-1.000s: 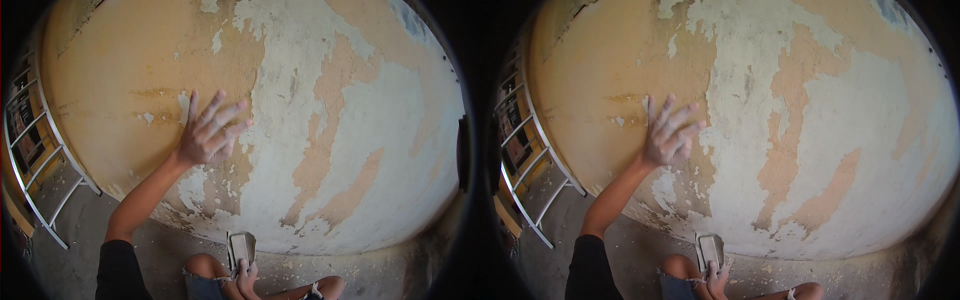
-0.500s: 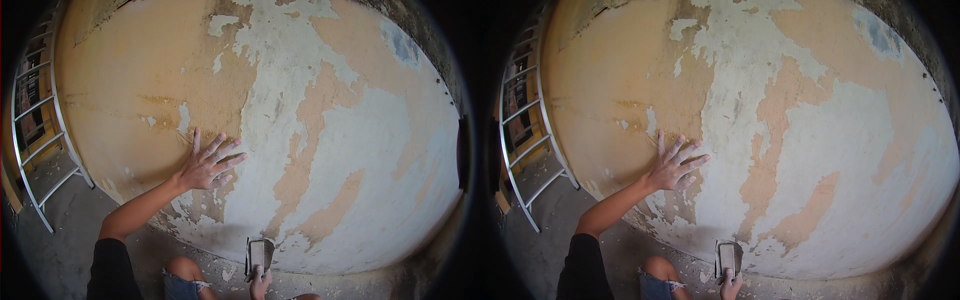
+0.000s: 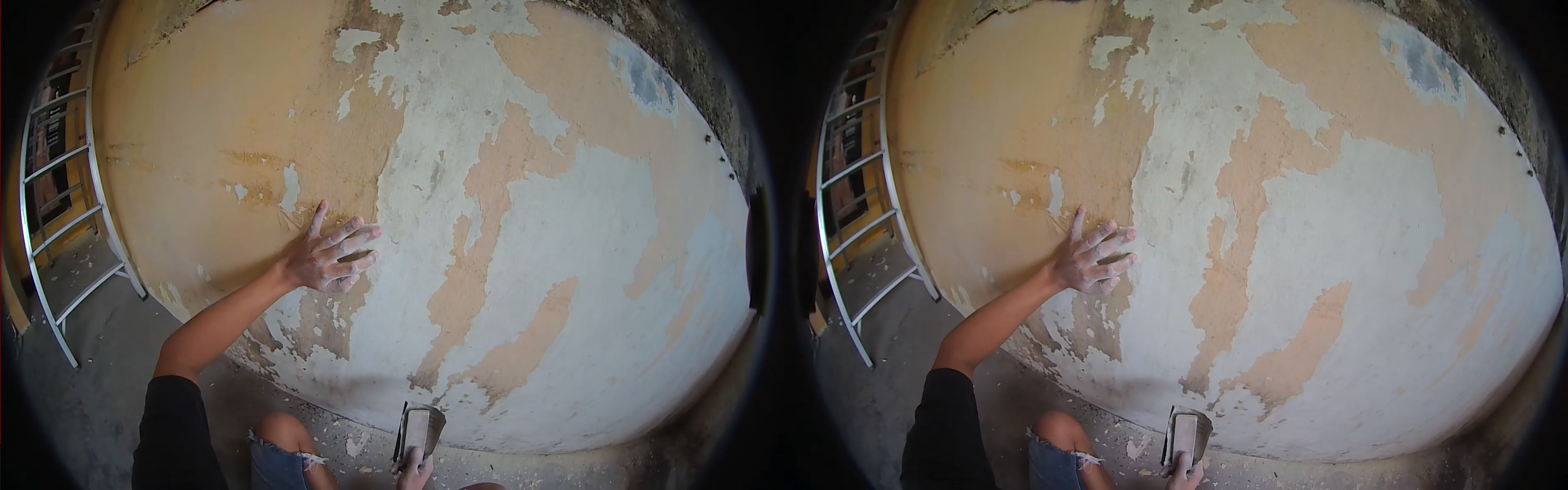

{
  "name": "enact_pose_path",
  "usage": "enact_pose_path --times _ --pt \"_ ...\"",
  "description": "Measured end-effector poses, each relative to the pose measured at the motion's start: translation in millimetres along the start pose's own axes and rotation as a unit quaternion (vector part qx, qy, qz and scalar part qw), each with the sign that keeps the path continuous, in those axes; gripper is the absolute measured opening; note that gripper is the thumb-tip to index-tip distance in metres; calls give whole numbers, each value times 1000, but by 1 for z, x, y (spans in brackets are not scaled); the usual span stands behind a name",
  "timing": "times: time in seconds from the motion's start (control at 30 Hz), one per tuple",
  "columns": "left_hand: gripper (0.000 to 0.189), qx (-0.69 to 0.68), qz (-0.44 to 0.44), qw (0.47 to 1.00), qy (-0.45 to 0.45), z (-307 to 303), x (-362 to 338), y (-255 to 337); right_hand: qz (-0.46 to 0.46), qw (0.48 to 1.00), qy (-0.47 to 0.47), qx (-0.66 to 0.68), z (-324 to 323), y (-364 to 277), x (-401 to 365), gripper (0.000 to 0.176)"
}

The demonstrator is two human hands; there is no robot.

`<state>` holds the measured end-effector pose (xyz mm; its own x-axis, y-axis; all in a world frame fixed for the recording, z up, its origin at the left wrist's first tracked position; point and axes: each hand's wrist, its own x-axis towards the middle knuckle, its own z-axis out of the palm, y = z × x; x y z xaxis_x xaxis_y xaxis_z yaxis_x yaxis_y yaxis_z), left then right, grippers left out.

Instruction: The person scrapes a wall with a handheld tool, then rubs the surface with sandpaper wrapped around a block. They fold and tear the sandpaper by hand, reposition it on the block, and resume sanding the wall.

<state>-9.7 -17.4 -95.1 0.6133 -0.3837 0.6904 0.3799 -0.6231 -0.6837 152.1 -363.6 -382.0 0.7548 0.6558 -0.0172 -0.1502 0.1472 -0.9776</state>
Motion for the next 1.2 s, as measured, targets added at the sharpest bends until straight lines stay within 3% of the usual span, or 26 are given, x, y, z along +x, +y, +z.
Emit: enact_pose_path --times 0.13,0.33,0.57,0.83,0.9,0.97,1.0,1.03,1.07,1.1,1.13,1.2 --pt "28 -3 -6 1000 2 -1 1 0 5 1000 20 13 -4 -11 0 34" --pt "19 -3 1 1000 15 -2 -1 0 -16 999 30 -4 -11 -15 0 36" --pt "27 -31 14 999 22 -10 -14 10 -47 997 50 -25 -26 14 0 35" --pt "36 -97 -3 994 49 -40 2 39 -43 995 84 -22 -26 -2 -10 34" --pt "30 -192 -44 979 61 -51 1 63 -19 996 86 -9 -30 -8 -12 32" --pt "28 -214 -71 973 40 -71 -5 86 -19 999 21 14 -34 -11 -12 34" --pt "29 -240 -147 959 -19 -76 -39 108 -11 999 43 24 -38 -12 -20 34" --pt "47 -206 -172 962 -48 -79 -60 115 -30 999 30 0 -41 -15 -20 34" --pt "47 -215 -170 960 -50 -81 -84 124 -51 998 14 -26 -47 -13 -20 33" --pt "57 -262 -365 889 -89 -84 -110 135 -45 999 2 -19 -56 -2 -17 33" --pt "67 -295 -545 775 -126 -94 -129 149 -41 999 6 -20 -65 -8 -20 33" --pt "70 -288 -581 753 -116 -127 -148 175 -70 997 24 -6 -74 -34 -14 34"
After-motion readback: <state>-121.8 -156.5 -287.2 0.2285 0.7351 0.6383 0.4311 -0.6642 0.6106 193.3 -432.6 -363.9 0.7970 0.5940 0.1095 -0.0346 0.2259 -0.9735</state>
